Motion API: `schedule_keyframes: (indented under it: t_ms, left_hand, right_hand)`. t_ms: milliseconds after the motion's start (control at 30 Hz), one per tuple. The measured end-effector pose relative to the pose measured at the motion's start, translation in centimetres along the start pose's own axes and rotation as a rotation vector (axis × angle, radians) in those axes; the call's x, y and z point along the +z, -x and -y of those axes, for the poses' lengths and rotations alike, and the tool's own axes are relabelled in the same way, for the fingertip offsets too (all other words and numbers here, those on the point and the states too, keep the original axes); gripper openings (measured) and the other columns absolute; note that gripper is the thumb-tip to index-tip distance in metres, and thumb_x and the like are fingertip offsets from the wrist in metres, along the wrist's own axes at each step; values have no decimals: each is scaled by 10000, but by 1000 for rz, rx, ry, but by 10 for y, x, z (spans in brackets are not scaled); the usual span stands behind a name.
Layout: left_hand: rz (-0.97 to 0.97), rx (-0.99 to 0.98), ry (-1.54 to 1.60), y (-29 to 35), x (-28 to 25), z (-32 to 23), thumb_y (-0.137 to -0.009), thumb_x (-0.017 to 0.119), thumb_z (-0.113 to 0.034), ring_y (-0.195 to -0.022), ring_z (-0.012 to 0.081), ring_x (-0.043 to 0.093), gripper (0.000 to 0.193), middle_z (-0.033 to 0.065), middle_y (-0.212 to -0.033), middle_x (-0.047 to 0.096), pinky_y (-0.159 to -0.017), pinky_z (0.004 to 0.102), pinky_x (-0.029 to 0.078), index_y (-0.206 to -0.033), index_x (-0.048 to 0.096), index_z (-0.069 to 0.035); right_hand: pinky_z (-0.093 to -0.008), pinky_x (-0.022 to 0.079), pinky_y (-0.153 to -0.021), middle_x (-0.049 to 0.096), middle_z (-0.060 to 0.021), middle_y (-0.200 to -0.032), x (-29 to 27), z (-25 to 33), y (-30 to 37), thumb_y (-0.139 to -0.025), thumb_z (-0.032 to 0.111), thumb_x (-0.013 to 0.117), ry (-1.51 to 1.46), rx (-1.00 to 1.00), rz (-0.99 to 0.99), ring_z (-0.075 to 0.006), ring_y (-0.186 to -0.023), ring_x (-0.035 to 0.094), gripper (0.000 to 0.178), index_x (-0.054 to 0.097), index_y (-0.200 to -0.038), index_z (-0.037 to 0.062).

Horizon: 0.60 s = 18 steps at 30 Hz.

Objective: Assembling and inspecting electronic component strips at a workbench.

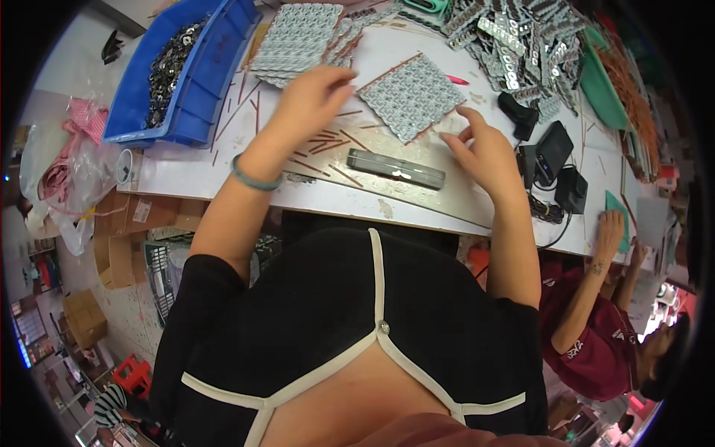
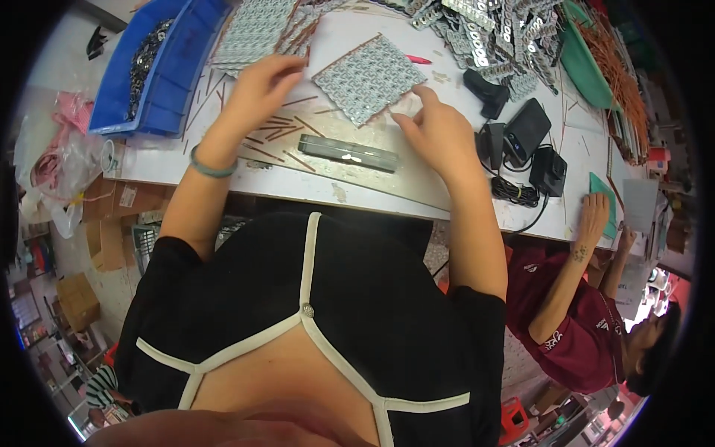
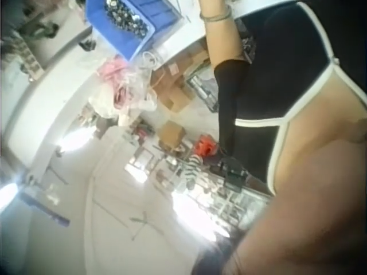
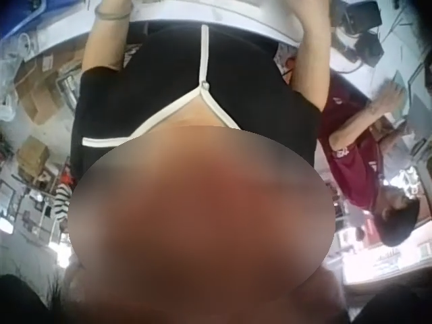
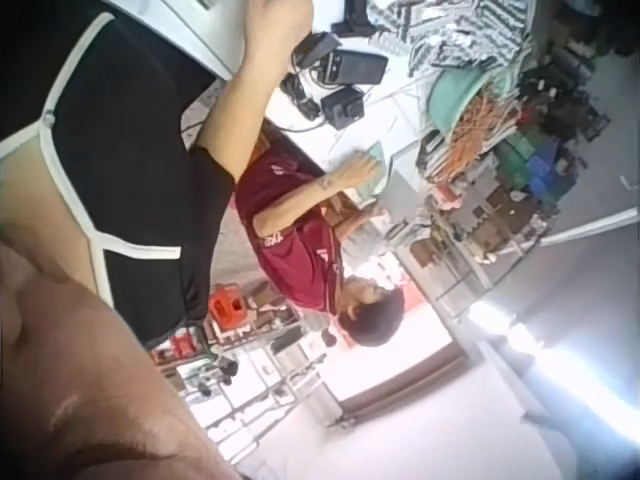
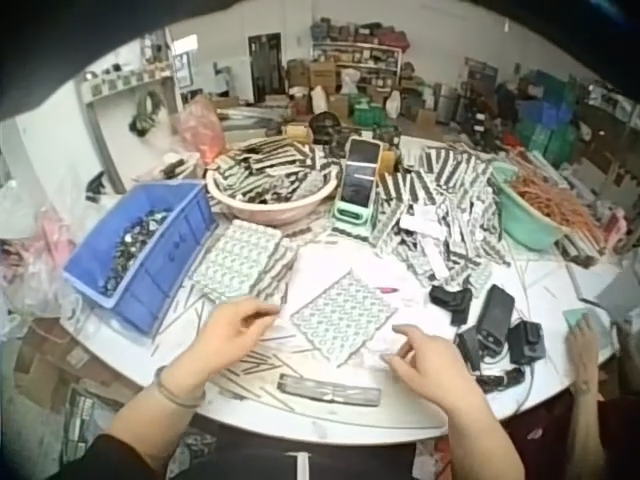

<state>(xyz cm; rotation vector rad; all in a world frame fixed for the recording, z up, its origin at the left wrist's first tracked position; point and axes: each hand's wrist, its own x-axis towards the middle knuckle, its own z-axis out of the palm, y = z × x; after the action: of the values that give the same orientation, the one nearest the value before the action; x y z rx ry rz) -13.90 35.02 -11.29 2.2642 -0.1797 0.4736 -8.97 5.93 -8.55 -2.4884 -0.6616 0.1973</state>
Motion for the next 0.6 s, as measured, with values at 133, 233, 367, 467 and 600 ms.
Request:
schedule_keyframes:
  t_ms: [133, 233, 367, 467, 600]
  left_hand:
    - [87, 98, -334, -32, 42, -12, -798, 653, -93, -854, 338, 625, 426, 182, -969, 648, -788, 396, 496, -1200, 551, 7]
    - [111, 22, -254, -25, 52, 3, -768, 678, -100, -816, 341, 618, 551, 189, -931, 635, -757, 403, 496, -1268, 483, 23]
    - [233, -291, 503, -29, 36, -5, -776, 705, -62, -750, 182, 611, 603, 99, -851, 623, -650, 299, 508, -1303, 437, 57]
    - [265, -454, 1171, -18, 27, -29, -818, 692, -28, -772, 76, 592, 562, 28, -806, 591, -629, 219, 509, -1309, 432, 54]
    - [346, -351, 1076, -2, 21, -26, -833, 686, -59, -779, 84, 593, 520, 31, -878, 601, -668, 219, 517, -1295, 465, 34]
  right_hand:
    - [-321, 461, -584, 624, -95, -714, 28, -11, -30, -797, 310, 694, -6, 51, -63, -196, -623, 593, 596, 479, -1274, 25]
    - [-277, 457, -576, 607, -63, -752, 50, -19, -33, -799, 229, 715, -168, 57, -142, -145, -627, 571, 605, 448, -1294, 7]
    - [-216, 449, -631, 585, -48, -899, 45, -18, -21, -835, 104, 676, -767, 129, -279, -82, -720, 548, 609, 370, -1348, -15]
    - [-205, 439, -655, 600, -40, -989, 23, 13, -11, -868, 53, 611, -1213, 184, -323, -66, -780, 543, 537, 379, -1346, -18]
    - [-242, 472, -697, 600, -39, -1041, -10, 5, -6, -840, 83, 663, -906, 18, -6, -108, -837, 568, 505, 447, -1281, -33]
